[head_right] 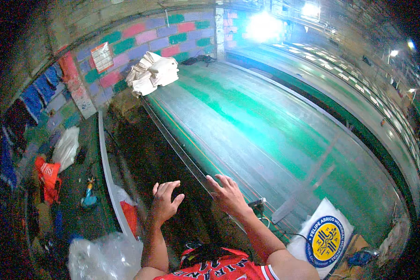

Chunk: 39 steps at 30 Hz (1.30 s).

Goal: The person irons a white garment on a green ironing table, then folds it and places it on a stack. They pick up another white garment, unfold it, and use a metal ruler to press and align the fabric on the table.

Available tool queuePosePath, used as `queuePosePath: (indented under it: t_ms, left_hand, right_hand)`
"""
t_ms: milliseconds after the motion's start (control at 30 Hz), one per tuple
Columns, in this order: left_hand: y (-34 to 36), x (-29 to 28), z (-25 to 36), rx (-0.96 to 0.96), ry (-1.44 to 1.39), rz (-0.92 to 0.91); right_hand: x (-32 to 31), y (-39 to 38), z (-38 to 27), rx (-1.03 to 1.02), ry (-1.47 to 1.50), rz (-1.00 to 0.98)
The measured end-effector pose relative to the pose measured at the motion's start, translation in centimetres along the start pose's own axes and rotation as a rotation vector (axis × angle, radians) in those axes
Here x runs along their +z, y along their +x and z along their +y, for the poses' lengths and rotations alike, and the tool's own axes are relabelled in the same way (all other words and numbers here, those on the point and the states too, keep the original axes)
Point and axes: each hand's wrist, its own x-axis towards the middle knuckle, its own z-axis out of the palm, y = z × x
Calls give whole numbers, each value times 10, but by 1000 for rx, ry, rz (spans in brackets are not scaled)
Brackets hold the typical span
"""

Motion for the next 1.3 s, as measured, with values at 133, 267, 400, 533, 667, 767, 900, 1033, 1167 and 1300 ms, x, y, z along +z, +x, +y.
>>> queuePosePath:
  t_ms: [133, 267, 400, 533, 667, 767, 900, 1033, 1167, 1300]
  left_hand:
    - [61, -11, -59, 86, 8, -75]
    - [116, -29, -132, 114, 26, -148]
    - [166, -48, -195, 124, 42, -154]
    - [204, -63, -248, 99, 49, -157]
    - [229, -71, -292, 70, 35, -145]
    - [248, -72, -325, 38, 44, -182]
    - [282, -74, -370, 19, 54, -195]
    - [339, -75, -424, 32, 49, -251]
    - [406, -71, -471, 45, 53, -329]
    - [473, -69, -510, 101, 15, -335]
  right_hand:
    - [24, 62, 7, 56, -39, 54]
    - [54, 139, 15, 99, -72, 69]
    - [81, 210, 24, 121, -95, 55]
    - [106, 271, 27, 123, -93, -2]
    - [133, 327, 28, 92, -65, -29]
    - [154, 368, 34, 71, -60, -53]
    - [183, 425, 44, 40, -53, -84]
    - [212, 487, 57, 63, -67, -108]
    - [236, 551, 74, 119, -49, -131]
    - [246, 612, 91, 159, -101, -111]
